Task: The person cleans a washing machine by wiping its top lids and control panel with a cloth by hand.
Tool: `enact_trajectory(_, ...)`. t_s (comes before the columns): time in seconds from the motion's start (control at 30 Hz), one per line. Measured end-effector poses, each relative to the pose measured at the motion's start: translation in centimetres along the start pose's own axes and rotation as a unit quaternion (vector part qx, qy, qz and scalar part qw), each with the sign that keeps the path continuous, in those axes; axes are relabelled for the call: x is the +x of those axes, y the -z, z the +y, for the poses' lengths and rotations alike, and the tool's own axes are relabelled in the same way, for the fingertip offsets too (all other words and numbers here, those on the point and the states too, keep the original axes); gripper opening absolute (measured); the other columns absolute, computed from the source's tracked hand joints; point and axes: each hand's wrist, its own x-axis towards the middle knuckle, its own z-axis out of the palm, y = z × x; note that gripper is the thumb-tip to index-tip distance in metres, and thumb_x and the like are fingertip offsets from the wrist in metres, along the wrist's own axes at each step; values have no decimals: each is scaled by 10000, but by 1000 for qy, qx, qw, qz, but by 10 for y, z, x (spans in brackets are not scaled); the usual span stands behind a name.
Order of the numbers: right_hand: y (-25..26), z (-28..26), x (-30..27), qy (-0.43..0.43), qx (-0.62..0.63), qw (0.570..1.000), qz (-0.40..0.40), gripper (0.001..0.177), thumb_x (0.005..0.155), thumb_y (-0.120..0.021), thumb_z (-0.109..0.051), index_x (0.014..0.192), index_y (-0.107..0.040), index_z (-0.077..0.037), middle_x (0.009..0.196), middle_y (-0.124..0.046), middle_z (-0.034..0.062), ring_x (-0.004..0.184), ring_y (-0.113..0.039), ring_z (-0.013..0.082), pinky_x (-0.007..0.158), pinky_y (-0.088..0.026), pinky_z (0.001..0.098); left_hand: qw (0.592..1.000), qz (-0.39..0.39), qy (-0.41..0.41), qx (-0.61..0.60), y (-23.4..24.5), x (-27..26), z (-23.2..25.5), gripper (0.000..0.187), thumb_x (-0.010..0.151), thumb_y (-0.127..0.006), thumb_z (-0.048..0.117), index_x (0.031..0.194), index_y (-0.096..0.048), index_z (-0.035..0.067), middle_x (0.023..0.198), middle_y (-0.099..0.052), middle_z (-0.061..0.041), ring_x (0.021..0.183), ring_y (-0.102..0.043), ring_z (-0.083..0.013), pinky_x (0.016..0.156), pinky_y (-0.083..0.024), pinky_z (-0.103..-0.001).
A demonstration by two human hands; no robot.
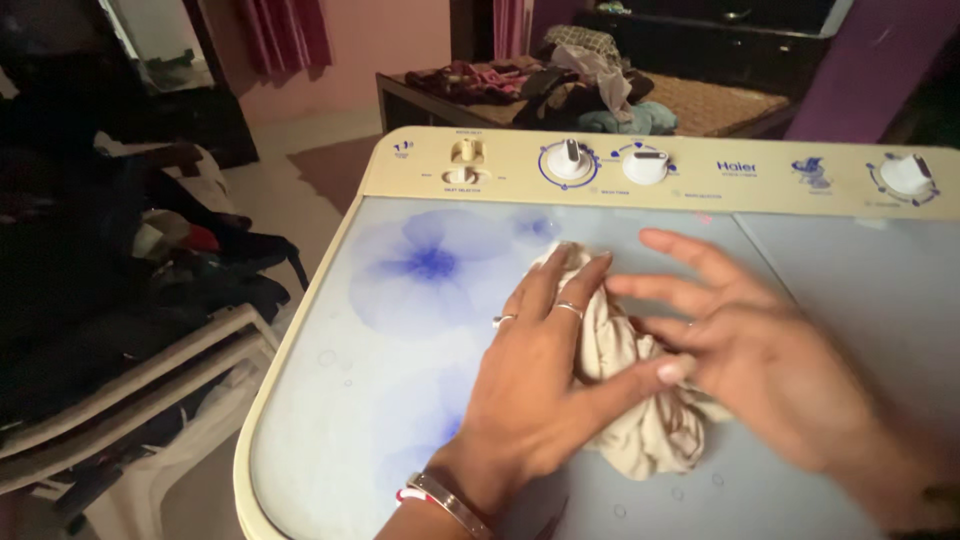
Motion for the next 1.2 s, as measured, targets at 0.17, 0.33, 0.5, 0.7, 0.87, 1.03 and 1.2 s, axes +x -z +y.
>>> enact_trajectory(0.17, 30, 8, -11, 44, -312, 932, 179, 411, 911, -496, -18, 1298, -626, 35, 1267, -718, 149, 1197, -666, 202, 1021, -497, 322, 979, -96, 36, 174, -24, 16, 37, 851, 620, -853, 572, 1319, -631, 142, 1455, -479, -231, 1387, -394, -503, 1043, -360, -682)
enact_trajectory(0.33, 9, 19, -28, 139, -445, 830, 305, 215, 1002, -568, -10, 1162, -711, 13, 1070, -755, 98, 966, -699, 176, 877, -527, 286, 964, -82, 86, 236, -18, 19, 12, 625, 615, -866, 407, 1160, -699, 151, 1317, -592, -116, 1226, -565, -376, 927, -498, -568)
enact_trajectory(0.5, -18, 5, -36, 126, -555, 754, 329, 177, 969, -628, -21, 1123, -717, -18, 919, -723, 103, 592, -570, 178, 584, -457, 315, 902, 65, 235, 355, 57, 10, -28, 723, 647, -847, 456, 1281, -664, 163, 1281, -596, -112, 1158, -560, -384, 879, -482, -570)
enact_trajectory(0.7, -15, 6, -28, 20, -569, 762, 309, 203, 977, -667, -85, 1161, -751, -65, 835, -662, 137, 529, -533, 290, 555, -454, 370, 914, -150, 241, 289, 26, 13, 23, 746, 635, -846, 563, 1275, -657, 230, 1342, -497, -86, 1252, -504, -347, 928, -478, -575)
enact_trajectory(0.87, -15, 10, -22, 132, -603, 759, 207, 165, 909, -664, -131, 1050, -731, -79, 1001, -737, 123, 921, -706, 311, 806, -538, 399, 934, -161, 185, 260, 17, -4, 37, 726, 672, -856, 470, 1290, -628, 165, 1294, -518, -132, 1245, -492, -400, 923, -438, -640)
enact_trajectory(1.03, -17, 9, -19, 84, -604, 771, 186, 156, 889, -681, -152, 1015, -731, -75, 950, -748, 100, 822, -714, 279, 707, -548, 381, 909, -44, 297, 289, 81, -18, 0, 480, 673, -831, 289, 1127, -715, 183, 1261, -635, -39, 1032, -685, -284, 859, -574, -438)
enact_trajectory(1.2, -16, 10, -18, 45, -601, 775, 190, 145, 908, -697, -177, 1011, -734, -83, 933, -759, 79, 747, -718, 243, 621, -544, 362, 909, -54, 300, 284, 89, -60, -4, 458, 701, -854, 402, 1115, -760, 228, 1179, -716, -9, 970, -777, -225, 865, -609, -391)
